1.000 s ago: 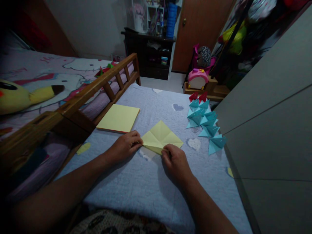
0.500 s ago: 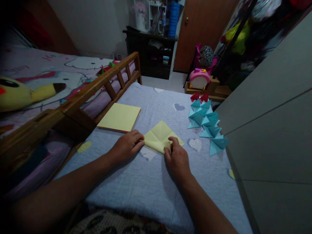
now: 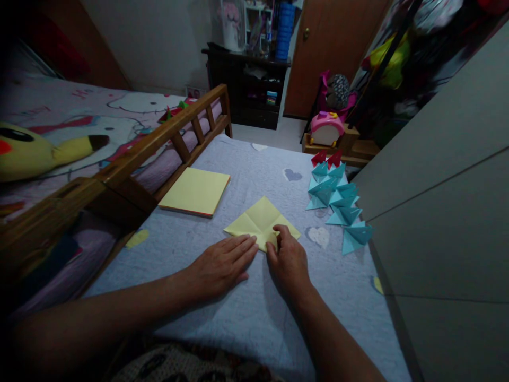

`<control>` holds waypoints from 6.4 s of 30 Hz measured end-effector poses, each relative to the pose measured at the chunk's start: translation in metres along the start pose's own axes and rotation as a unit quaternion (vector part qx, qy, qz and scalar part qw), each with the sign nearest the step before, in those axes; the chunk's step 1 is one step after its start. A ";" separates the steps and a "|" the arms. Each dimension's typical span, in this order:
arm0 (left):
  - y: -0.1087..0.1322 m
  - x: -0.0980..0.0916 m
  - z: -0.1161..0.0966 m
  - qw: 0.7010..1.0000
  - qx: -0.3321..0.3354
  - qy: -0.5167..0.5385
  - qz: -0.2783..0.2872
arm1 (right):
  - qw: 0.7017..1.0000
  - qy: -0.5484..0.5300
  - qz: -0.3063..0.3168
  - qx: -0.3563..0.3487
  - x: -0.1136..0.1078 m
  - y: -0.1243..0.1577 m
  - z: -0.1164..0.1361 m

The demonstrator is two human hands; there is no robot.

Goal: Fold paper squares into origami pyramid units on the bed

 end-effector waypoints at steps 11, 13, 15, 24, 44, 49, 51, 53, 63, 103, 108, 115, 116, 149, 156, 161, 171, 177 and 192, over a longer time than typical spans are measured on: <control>0.020 0.014 0.006 0.994 -0.045 0.034 0.091 | 1.000 -0.004 0.004 -0.002 -0.001 -0.001 -0.001; 0.021 0.016 0.007 0.993 -0.052 0.035 0.096 | 1.000 -0.004 0.000 -0.005 -0.002 -0.002 -0.001; 0.022 0.017 0.008 0.992 -0.056 0.035 0.106 | 1.000 -0.005 0.000 -0.004 -0.003 -0.002 -0.001; 0.028 0.013 0.013 0.991 -0.088 0.042 0.090 | 1.000 0.001 0.004 0.006 -0.003 -0.002 -0.001; 0.044 0.010 0.036 0.977 -0.206 0.002 0.050 | 1.000 0.030 0.000 -0.003 -0.003 -0.003 -0.003; 0.042 0.009 0.037 0.977 -0.207 0.004 0.056 | 0.999 0.036 0.000 -0.002 -0.002 -0.003 -0.003; 0.042 0.009 0.037 0.976 -0.209 0.004 0.056 | 0.999 0.037 -0.001 -0.003 -0.002 -0.003 -0.003; 0.042 0.009 0.037 0.976 -0.211 0.006 0.047 | 0.999 0.039 -0.002 -0.005 -0.002 -0.003 -0.003; 0.043 0.010 0.036 0.976 -0.211 0.004 0.047 | 0.999 0.040 0.004 -0.002 -0.002 -0.003 -0.003; 0.046 0.012 0.036 0.972 -0.225 0.039 0.049 | 0.999 0.044 0.017 -0.019 0.000 -0.001 -0.005; 0.047 0.014 0.036 0.974 -0.219 0.027 0.044 | 0.997 0.032 0.033 -0.060 0.001 0.000 -0.003; 0.046 0.014 0.036 0.972 -0.226 0.029 0.050 | 0.994 0.053 0.055 -0.077 0.002 0.000 0.000; 0.046 0.014 0.036 0.972 -0.226 0.030 0.052 | 0.994 0.054 0.054 -0.079 0.002 0.000 0.000; 0.044 0.011 0.041 0.969 -0.236 0.045 0.048 | 0.992 0.075 0.057 -0.079 0.003 0.000 0.003; 0.035 0.007 0.063 0.941 -0.279 0.183 -0.053 | 0.997 -0.003 0.040 -0.072 -0.003 0.002 -0.005; 0.026 0.007 0.067 0.929 -0.292 0.212 -0.085 | 0.996 -0.032 0.036 -0.070 -0.012 0.004 -0.009; 0.026 0.006 0.067 0.933 -0.284 0.206 -0.079 | 0.993 0.004 0.056 -0.105 -0.010 0.003 -0.005; 0.026 0.005 0.067 0.933 -0.281 0.211 -0.079 | 0.975 0.111 0.082 -0.173 -0.009 0.002 0.037; 0.026 0.003 0.067 0.928 -0.304 0.204 -0.069 | 0.945 0.144 0.286 -0.067 0.035 -0.044 0.049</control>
Point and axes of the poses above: each hand's wrist, its own y-axis away from the middle knuckle, its own x-axis out of the palm, z = x × y, the point moved 5 cm from there along -y, towards the middle knuckle, and after that the axes turned 13 degrees about -y, right-handed, at the moved point
